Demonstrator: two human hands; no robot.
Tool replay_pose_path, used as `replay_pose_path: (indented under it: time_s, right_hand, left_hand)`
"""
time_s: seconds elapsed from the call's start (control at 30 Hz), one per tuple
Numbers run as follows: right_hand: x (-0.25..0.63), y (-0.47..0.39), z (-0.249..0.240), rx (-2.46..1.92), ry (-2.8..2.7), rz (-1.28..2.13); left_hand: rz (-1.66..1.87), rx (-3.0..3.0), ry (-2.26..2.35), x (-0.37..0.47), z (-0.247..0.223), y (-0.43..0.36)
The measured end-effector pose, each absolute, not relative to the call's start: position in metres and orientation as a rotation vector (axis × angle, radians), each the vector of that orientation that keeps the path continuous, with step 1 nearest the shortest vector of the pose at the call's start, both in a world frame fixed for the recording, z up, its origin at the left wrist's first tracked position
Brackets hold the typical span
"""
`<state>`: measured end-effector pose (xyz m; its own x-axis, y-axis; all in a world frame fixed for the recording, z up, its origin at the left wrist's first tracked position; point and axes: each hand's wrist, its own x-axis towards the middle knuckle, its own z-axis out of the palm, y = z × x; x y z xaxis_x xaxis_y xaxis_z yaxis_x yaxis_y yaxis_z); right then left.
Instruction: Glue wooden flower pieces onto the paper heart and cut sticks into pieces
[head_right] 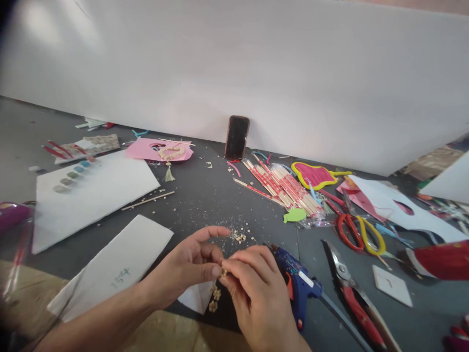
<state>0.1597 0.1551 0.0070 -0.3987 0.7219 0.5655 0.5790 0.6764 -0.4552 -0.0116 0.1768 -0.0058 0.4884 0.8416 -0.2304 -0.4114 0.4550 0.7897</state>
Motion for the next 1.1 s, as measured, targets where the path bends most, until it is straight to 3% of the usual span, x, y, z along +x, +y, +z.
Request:
replay_pose_path:
  time_s: [1.1]
  right_hand:
    - [0.1618, 0.1571, 0.005, -1.075, -2.126, 0.283]
  left_hand:
    - [0.834, 0.661, 0.691, -0.0151, -0.0057, 0.1787]
